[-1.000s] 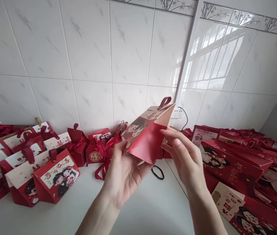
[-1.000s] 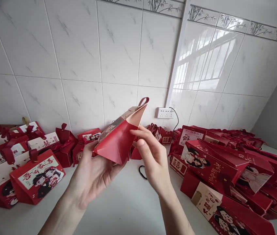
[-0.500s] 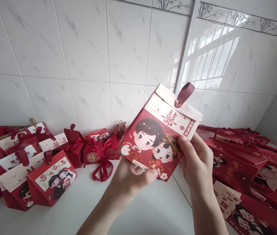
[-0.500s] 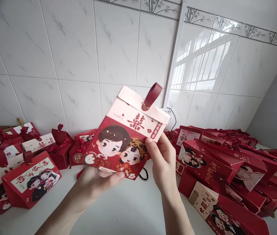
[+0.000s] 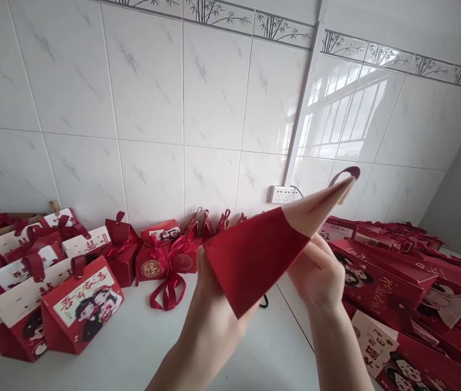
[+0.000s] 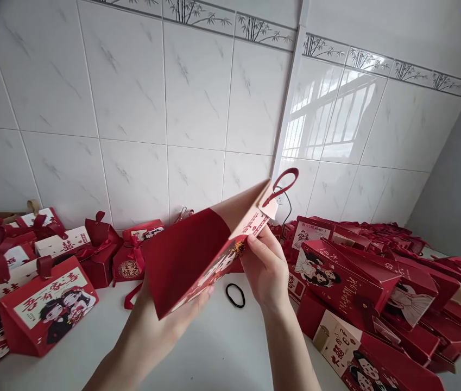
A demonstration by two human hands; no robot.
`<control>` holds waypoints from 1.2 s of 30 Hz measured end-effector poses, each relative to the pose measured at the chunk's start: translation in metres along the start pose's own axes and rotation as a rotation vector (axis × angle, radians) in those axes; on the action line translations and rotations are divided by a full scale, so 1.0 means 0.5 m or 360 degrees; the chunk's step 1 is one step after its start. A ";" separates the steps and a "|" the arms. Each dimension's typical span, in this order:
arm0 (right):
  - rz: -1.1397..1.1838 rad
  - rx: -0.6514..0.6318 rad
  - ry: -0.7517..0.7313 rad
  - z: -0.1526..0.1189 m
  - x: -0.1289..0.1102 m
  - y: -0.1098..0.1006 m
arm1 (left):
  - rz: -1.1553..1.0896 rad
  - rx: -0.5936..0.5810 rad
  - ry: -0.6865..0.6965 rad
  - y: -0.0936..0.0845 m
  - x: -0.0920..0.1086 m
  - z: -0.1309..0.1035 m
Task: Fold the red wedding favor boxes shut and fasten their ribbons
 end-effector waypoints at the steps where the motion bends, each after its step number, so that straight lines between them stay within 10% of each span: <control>1: 0.0000 0.0002 0.0002 0.001 0.001 -0.002 | -0.0048 -0.0014 -0.0028 -0.002 0.002 0.000; 8: -0.0243 0.0063 -0.0244 -0.008 -0.001 0.000 | -0.0609 -0.0171 -0.0282 -0.015 0.037 0.016; 16: -0.0888 -0.0346 -0.0380 -0.051 -0.017 0.042 | -0.1734 -0.0677 -0.0882 -0.009 0.035 0.037; 36: -0.1184 -0.0464 -0.0379 -0.064 -0.031 0.049 | -0.1941 -0.0658 -0.0960 -0.007 0.036 0.034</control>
Point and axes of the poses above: each hand's wrist, its own z-axis towards the middle knuckle, its own y-axis out of the palm, x = y × z, the point moved 3 cm from there along z, towards the middle knuckle, and after that the axes turned 13 degrees about z, right-handed, at the moved point
